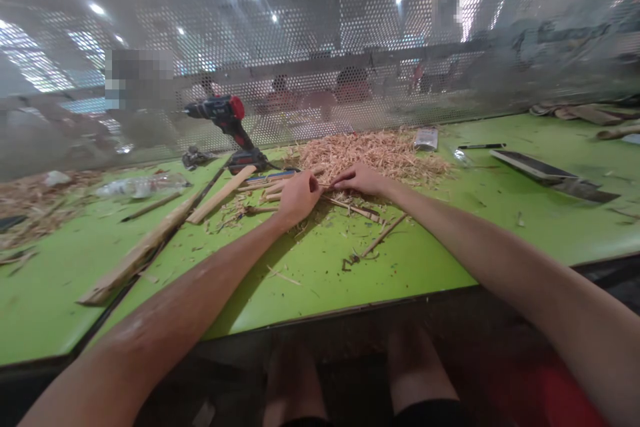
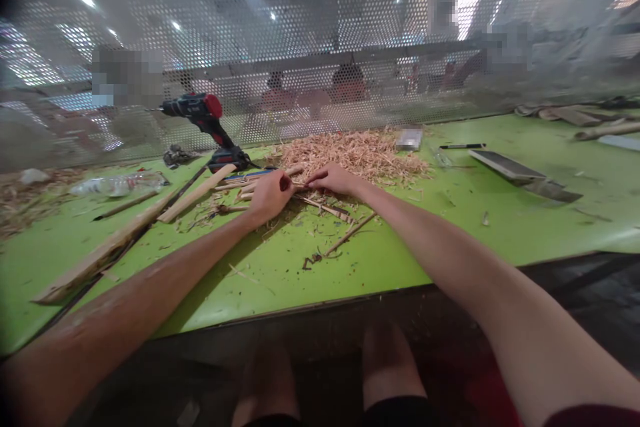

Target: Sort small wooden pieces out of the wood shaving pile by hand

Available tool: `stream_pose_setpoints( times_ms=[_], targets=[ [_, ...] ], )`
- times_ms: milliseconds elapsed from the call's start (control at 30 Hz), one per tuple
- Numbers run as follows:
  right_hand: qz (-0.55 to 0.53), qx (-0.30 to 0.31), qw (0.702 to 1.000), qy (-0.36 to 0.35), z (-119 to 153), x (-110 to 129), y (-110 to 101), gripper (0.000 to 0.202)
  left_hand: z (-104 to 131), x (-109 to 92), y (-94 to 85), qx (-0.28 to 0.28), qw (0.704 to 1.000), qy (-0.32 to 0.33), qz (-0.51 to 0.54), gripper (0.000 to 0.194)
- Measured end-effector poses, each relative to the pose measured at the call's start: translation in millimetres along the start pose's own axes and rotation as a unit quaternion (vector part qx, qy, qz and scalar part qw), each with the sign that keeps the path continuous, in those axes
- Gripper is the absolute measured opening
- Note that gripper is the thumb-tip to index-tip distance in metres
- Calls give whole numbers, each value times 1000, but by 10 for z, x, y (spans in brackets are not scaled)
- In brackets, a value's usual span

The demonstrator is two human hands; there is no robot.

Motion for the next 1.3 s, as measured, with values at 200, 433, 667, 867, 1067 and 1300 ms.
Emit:
stream_pose_setpoints(
  times_ms=[200, 433, 667, 867, 1067, 1300],
  targets=[
    [4, -20, 1000, 3, 0, -32, 2, 28, 12, -27, -12, 0, 1000, 19, 8, 7],
    [15, -18, 1000, -5, -9, -27, -6, 27, 12, -10, -12, -4, 1000, 23, 18, 8],
    [31, -15, 999, -6, -19, -36, -5, 26, 13, 10, -22, -1, 1000, 13, 19, 9],
    [12, -1, 1000, -8, -36, -29, 11, 18, 3, 16, -2, 9, 1000, -1, 20, 20],
    [12, -7, 1000, -16, -23, 11, 26, 20, 5, 10, -19, 7, 1000, -16, 17, 21],
    [12, 4, 999, -34, 4, 60, 38, 13, 16, -2, -40, -8, 1000, -19, 5, 23]
  ],
)
Point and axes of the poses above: each hand's wrist, its own z-axis away from the middle knuckle, its own y-axis out of the palm, x = y × z, the point moved 3 cm from there along -z, towards the middle knuckle, and after that the axes turned 1 degree about -x, right-handed, at the moved point
